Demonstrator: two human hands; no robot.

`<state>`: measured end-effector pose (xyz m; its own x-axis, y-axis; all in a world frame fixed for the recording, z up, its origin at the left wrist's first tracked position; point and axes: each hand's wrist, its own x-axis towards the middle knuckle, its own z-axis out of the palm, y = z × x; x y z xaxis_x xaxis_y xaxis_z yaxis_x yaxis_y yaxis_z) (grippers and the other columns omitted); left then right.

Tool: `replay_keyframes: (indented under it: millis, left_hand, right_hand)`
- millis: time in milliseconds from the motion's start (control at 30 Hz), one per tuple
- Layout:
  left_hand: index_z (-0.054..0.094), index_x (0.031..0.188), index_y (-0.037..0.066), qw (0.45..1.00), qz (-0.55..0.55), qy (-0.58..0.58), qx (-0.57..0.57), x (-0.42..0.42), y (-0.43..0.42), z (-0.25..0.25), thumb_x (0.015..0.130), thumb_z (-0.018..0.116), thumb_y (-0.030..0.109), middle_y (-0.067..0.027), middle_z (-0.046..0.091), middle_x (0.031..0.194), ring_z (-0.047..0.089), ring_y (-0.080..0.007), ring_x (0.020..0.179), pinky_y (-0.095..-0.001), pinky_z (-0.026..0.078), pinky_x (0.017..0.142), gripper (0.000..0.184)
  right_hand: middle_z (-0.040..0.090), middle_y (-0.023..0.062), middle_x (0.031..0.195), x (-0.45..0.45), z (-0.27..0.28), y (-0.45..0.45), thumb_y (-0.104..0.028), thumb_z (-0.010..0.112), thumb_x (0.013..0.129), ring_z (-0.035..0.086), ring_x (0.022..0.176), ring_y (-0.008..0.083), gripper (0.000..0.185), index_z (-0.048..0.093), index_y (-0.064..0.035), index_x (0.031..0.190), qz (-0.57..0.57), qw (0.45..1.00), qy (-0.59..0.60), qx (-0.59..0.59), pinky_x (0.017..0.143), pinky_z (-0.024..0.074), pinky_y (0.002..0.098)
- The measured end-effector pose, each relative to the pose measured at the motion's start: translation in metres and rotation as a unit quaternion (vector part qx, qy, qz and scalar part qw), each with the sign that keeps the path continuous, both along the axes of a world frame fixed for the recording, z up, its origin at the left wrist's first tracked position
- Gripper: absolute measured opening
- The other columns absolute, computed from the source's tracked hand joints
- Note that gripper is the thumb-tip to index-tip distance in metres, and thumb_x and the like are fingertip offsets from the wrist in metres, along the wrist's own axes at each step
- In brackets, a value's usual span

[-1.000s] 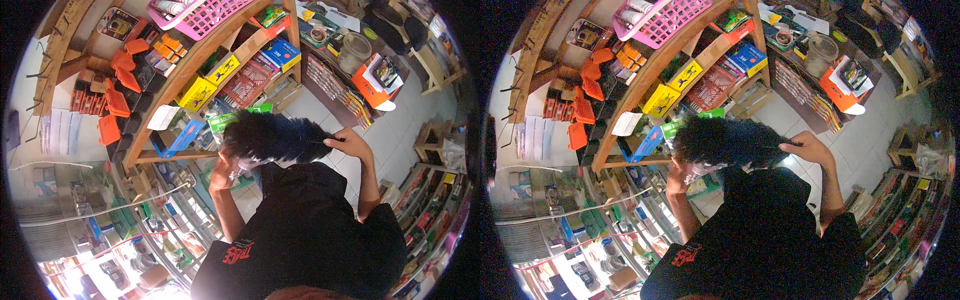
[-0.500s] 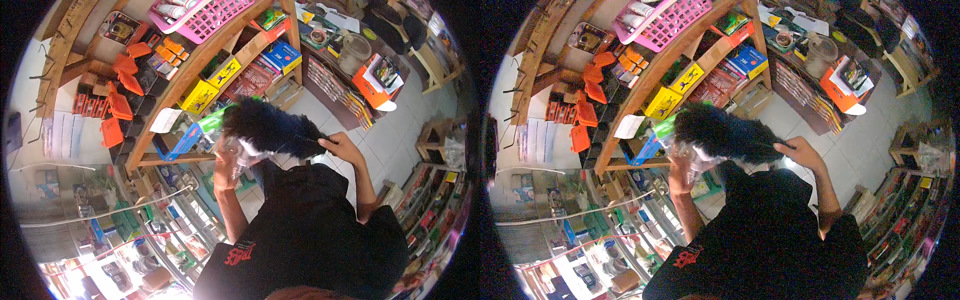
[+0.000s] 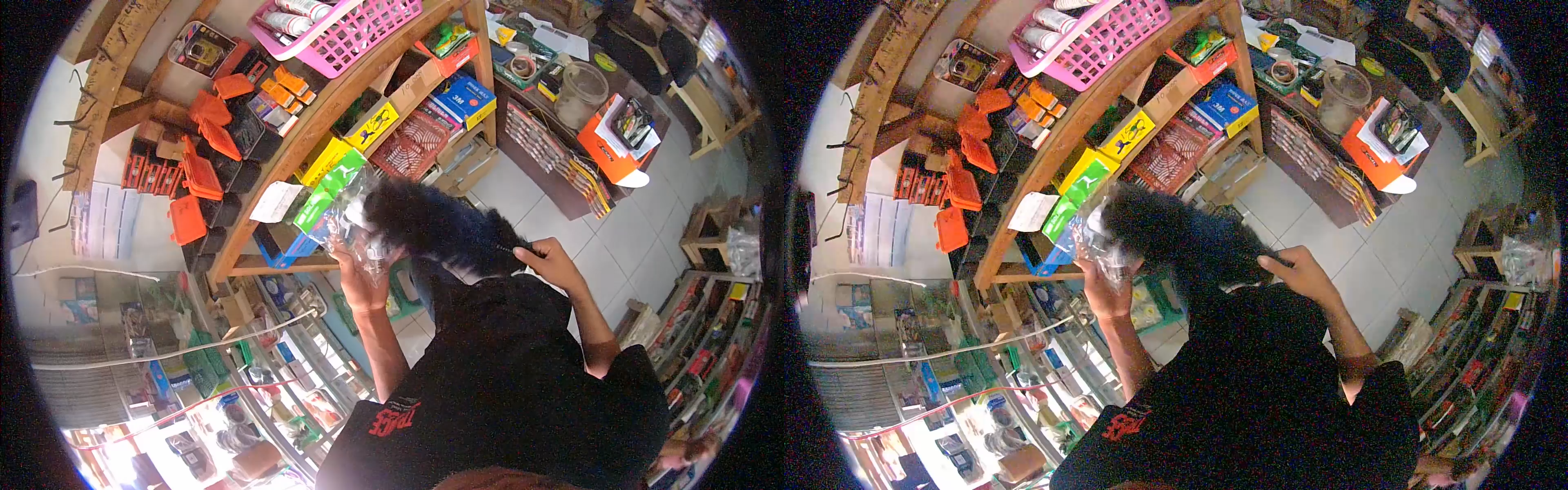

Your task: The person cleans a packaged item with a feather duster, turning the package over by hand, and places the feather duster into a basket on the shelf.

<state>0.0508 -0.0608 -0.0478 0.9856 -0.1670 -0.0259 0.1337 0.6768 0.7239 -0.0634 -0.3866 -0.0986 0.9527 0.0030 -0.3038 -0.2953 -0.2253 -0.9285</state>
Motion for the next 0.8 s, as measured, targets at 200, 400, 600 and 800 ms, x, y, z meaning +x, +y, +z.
replay_keyframes:
  millis: [200,400,600,800]
  left_hand:
    - [0.027,0.148,0.029,0.988,0.008,0.028,-0.154,-0.002,0.012,-0.029,0.102,0.027,0.043,-0.0079,0.047,0.138,0.043,-0.029,0.128,-0.0497,0.033,0.108,0.048]
    - [0.036,0.142,0.009,0.999,0.029,-0.019,-0.039,-0.002,-0.002,-0.012,0.102,0.031,0.034,-0.0069,0.044,0.141,0.041,-0.0259,0.129,-0.0421,0.029,0.111,0.047]
    - [0.028,0.148,0.014,0.976,0.029,0.058,-0.207,-0.013,-0.015,0.008,0.101,0.033,0.037,-0.008,0.034,0.15,0.031,-0.0257,0.137,-0.0425,0.021,0.113,0.053]
    - [0.041,0.141,0.011,0.992,0.049,0.026,-0.11,-0.018,-0.023,0.007,0.097,0.042,0.045,-0.0091,0.042,0.144,0.04,-0.0308,0.131,-0.0484,0.029,0.11,0.055]
  right_hand:
    - [0.047,0.0006,0.052,-0.001,-0.004,0.021,-0.04,0.063,0.091,0.042,0.054,0.0072,0.05,0.059,0.0039,0.067,0.074,0.997,-0.015,-0.001,0.049,0.0372,0.0302]
    - [0.046,0.0058,0.051,-0.003,-0.023,0.037,-0.043,0.063,0.09,0.042,0.052,0.01,0.053,0.056,0.0042,0.067,0.099,0.994,-0.014,-0.032,0.049,0.0368,0.0326]
    - [0.055,0.0092,0.056,0.0,-0.001,0.042,-0.044,0.062,0.09,0.052,0.055,0.0121,0.05,0.062,0.0037,0.074,0.035,0.998,0.059,-0.01,0.054,0.0432,0.0334]
    - [0.056,0.0104,0.056,-0.004,0.01,0.057,-0.043,0.061,0.091,0.051,0.054,0.0129,0.049,0.063,0.0034,0.074,0.032,0.999,0.004,0.008,0.054,0.0434,0.0337]
